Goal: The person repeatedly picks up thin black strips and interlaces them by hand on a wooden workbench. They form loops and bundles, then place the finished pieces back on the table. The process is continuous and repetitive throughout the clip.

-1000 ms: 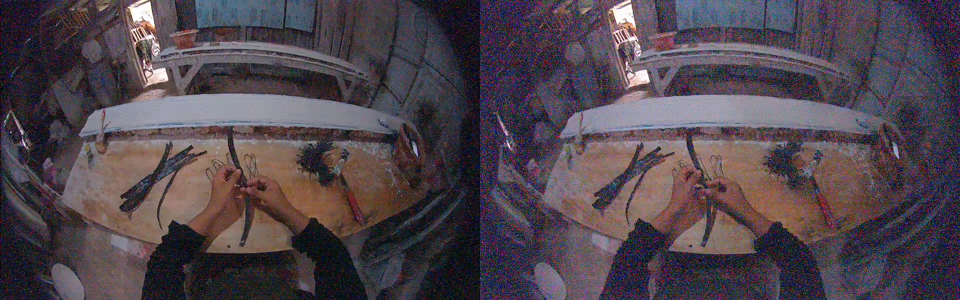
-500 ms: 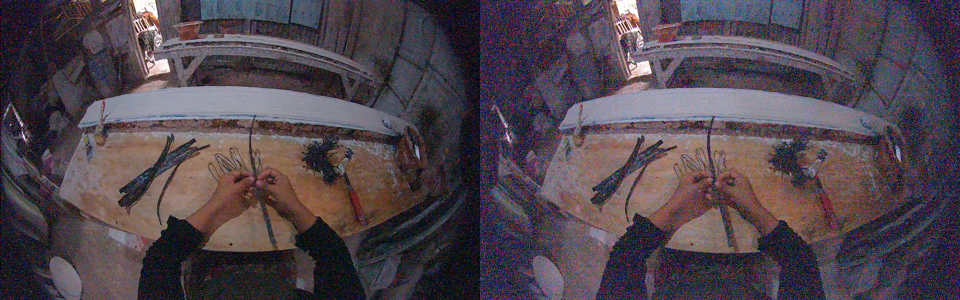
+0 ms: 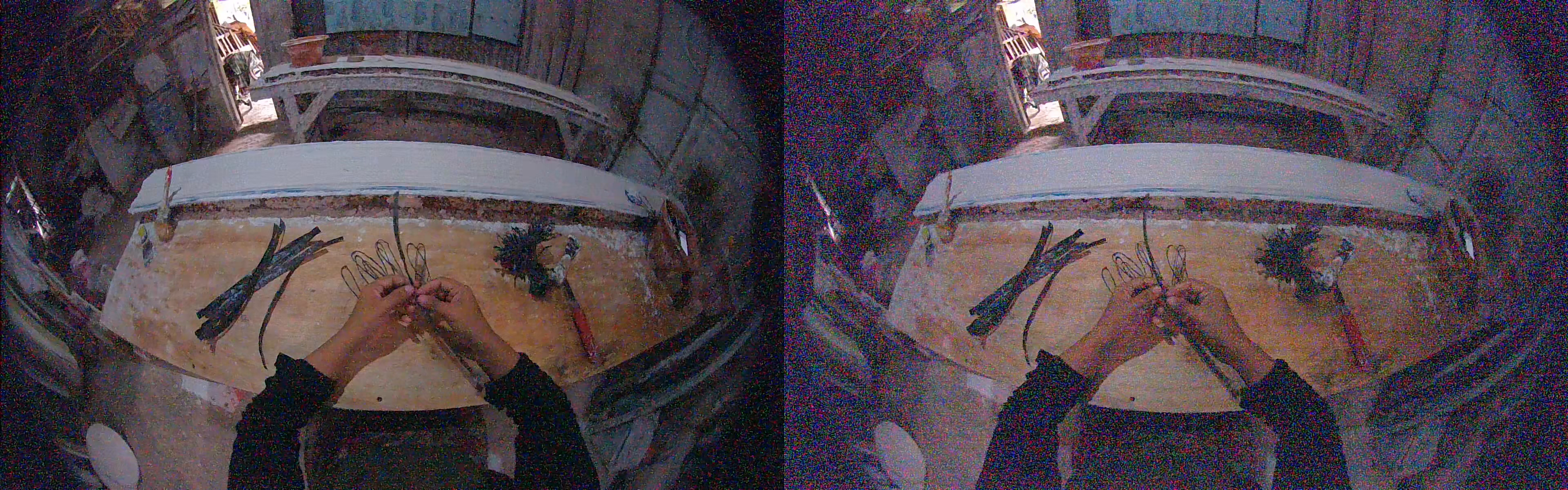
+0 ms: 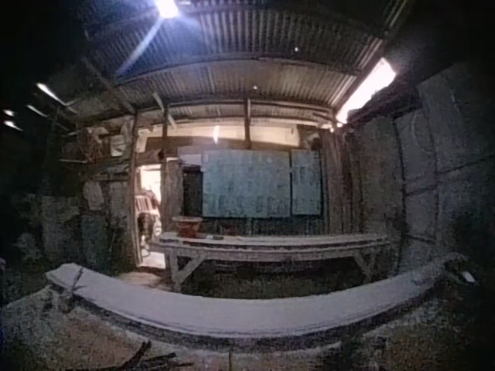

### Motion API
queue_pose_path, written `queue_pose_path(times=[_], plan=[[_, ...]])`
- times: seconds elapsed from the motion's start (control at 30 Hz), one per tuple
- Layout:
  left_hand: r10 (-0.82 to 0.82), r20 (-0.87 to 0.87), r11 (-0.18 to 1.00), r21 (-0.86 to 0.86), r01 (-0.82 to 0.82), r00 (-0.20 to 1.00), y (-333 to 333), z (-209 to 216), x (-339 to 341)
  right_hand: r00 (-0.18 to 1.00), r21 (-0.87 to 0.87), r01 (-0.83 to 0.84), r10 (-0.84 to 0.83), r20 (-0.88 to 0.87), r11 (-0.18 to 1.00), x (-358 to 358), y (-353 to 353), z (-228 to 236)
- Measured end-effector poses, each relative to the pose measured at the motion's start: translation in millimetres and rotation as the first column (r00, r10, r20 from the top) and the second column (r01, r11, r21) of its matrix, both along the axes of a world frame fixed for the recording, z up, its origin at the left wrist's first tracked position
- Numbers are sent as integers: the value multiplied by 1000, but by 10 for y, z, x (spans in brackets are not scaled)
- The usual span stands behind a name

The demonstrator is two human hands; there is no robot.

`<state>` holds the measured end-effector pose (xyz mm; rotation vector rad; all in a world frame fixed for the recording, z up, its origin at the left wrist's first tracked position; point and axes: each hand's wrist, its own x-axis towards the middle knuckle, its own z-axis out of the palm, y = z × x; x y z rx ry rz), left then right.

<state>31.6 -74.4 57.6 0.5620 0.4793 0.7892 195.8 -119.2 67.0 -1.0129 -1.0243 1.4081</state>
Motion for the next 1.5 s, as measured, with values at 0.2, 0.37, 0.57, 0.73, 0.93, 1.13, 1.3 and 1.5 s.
queue_pose_path(times=[0.2,0.37,0.57,0.73,0.93,1.13,1.3,1.5], plan=[[126,-272,961,273,-50,954,-7,32,-18,1000,-87,-11,9,-24,996,-40,-21,29],[147,-288,961,269,-68,946,34,-32,-18,999,-33,-33,34,35,999,0,18,-96],[96,-210,983,176,-59,973,-5,-8,-1,979,17,-23,19,204,1000,22,36,-92],[116,-283,955,295,-29,952,17,-28,-6,952,53,-23,5,305,998,33,23,-68],[237,-413,850,526,18,879,256,-447,-2,849,144,11,-85,521,990,10,17,-35],[189,-326,923,381,-54,926,70,-159,2,847,175,37,-123,518,984,1,17,-112],[217,-507,863,499,79,834,161,-236,-52,802,199,34,-145,579,979,-72,-68,114],[143,-342,937,350,-15,929,-67,114,46,762,268,48,-209,613,962,-2,-63,-16]])
